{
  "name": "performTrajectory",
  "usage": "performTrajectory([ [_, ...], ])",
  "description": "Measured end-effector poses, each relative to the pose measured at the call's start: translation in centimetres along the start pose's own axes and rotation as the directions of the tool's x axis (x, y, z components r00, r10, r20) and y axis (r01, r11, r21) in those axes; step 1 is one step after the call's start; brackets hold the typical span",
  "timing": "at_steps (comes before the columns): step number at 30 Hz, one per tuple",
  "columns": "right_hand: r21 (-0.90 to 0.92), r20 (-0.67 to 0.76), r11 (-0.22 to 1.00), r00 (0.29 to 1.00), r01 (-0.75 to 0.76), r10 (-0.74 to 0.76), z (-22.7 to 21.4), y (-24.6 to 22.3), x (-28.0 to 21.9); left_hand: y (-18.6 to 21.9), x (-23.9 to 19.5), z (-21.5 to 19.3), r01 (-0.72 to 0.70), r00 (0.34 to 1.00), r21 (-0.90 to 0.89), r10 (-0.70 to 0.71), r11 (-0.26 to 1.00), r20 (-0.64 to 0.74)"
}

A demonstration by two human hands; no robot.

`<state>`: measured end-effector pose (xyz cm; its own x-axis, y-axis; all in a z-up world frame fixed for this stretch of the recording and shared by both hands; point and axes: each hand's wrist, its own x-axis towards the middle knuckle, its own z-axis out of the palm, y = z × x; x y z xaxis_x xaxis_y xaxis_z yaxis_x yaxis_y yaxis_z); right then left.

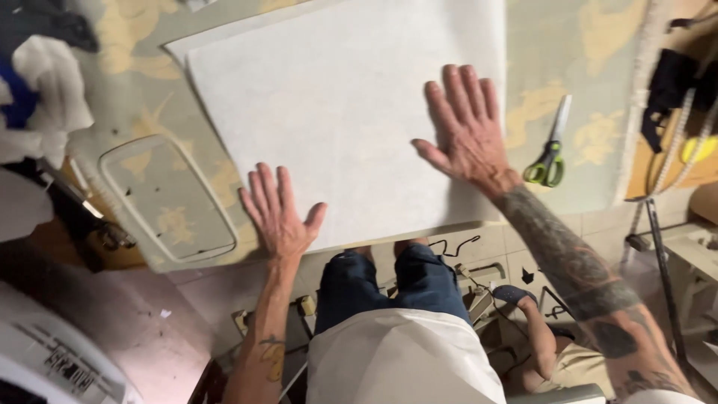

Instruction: Smoothing and cutting large sheets of white fabric or interfacing on a workbench using scissors

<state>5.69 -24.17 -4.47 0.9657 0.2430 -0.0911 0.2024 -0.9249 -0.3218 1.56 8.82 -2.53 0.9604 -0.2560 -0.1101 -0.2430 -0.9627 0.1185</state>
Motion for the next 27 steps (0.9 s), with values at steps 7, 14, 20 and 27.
performTrajectory([
  [7, 0.006, -0.07, 0.999, 0.997, -0.036, 0.036, -0.2, 0.2, -0.1, 1.8, 0.5, -2.0, -0.06, 0.992, -0.038, 0.056, 0.997, -0.109],
  [14, -0.007, -0.021, 0.999, 0.999, -0.05, 0.05, -0.6, 0.8, -0.6, 11.6, 8.2, -3.2, -0.233, 0.972, -0.218, 0.222, 0.948, -0.072],
  [20, 0.016, -0.078, 0.999, 0.996, -0.045, 0.046, -0.4, 1.2, -0.7, 17.2, 16.8, -1.4, -0.407, 0.907, 0.009, 0.403, 0.913, 0.118],
  [27, -0.074, -0.047, 0.992, 0.994, -0.105, 0.102, -0.2, 3.6, 0.5, 18.0, 17.3, -1.7, -0.381, 0.919, 0.09, 0.367, 0.92, 0.144],
])
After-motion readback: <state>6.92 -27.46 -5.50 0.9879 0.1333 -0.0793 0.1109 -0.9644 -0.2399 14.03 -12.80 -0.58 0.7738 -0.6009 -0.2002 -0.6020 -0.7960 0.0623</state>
